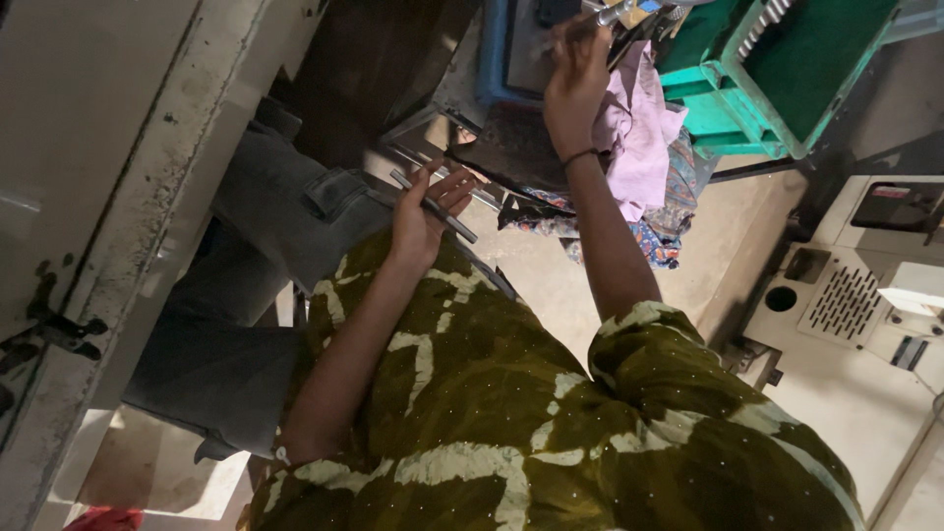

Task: The person handles several small metal cylindrical parts, repeatedly picking them up, inspecting them, and placing them into a green storage bin. They also wipe a metal surface with a pink cloth and open a machine door to place a part inside.

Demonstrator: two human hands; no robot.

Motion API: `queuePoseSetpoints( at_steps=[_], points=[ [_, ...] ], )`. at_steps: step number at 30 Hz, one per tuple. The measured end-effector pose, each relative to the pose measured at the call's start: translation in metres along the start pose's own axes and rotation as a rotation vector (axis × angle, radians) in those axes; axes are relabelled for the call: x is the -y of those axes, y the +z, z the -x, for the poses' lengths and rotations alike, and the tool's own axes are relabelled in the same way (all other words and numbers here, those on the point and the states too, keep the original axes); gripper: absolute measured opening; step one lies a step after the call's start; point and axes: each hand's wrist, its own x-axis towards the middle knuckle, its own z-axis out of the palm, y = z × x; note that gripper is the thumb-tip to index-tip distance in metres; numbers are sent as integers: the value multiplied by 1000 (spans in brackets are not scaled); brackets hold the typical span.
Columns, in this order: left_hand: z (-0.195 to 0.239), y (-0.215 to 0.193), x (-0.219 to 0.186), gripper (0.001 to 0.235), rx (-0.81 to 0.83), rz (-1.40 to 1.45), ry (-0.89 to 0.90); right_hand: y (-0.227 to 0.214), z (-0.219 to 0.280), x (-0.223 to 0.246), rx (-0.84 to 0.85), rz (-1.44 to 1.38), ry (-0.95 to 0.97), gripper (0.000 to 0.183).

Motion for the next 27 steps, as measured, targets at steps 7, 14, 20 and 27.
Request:
queuePoseSetpoints(
  at_steps=[7,14,20,27],
  points=[
    [2,0,-2,43,28,-17,26,4,-6,2,21,-9,-46,32],
    [4,3,-4,42,2,1,3,6,-8,11,13,-117,-6,36],
    [1,3,-2,41,-17,9,-2,6,-9,7,5,-104,4,34],
    [-7,-9,8,46,-13,3,17,4,-8,3,11,-20,14,28]
  ],
)
